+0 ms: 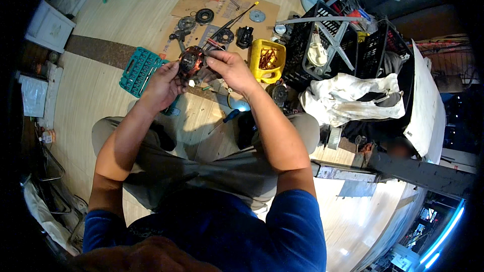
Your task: The person works on the internal components of a fan motor by hand, handling wires, a stator, and various small metal parts on the floor.
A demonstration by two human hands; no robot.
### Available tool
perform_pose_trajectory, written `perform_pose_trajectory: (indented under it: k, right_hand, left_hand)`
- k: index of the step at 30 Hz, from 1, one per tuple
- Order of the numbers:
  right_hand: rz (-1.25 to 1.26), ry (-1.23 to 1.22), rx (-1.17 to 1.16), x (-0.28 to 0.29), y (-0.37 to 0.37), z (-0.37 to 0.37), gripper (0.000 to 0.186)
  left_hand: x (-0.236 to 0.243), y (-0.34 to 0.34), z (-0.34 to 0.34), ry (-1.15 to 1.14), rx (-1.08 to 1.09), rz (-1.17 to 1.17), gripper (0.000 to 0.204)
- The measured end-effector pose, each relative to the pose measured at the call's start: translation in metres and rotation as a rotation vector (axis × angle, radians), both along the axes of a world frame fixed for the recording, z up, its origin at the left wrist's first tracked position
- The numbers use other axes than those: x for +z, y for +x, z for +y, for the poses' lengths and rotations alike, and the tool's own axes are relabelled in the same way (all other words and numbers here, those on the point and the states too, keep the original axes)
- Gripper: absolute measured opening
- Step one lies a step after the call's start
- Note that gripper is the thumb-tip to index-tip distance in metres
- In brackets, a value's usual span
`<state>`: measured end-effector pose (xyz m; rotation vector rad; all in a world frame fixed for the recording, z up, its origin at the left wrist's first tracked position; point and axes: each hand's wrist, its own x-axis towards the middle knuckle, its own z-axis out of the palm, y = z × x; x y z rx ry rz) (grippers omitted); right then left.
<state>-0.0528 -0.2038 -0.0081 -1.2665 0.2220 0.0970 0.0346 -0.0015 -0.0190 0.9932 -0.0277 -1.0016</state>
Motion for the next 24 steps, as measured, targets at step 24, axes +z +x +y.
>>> perform_pose_trajectory:
  k: [24]
  right_hand:
    - [-0.121, -0.07, -0.157, 0.005, 0.004, 0.002, 0.017]
  left_hand:
    - [0.009, 0.002, 0.004, -0.004, -0.175, 0.18, 0.047]
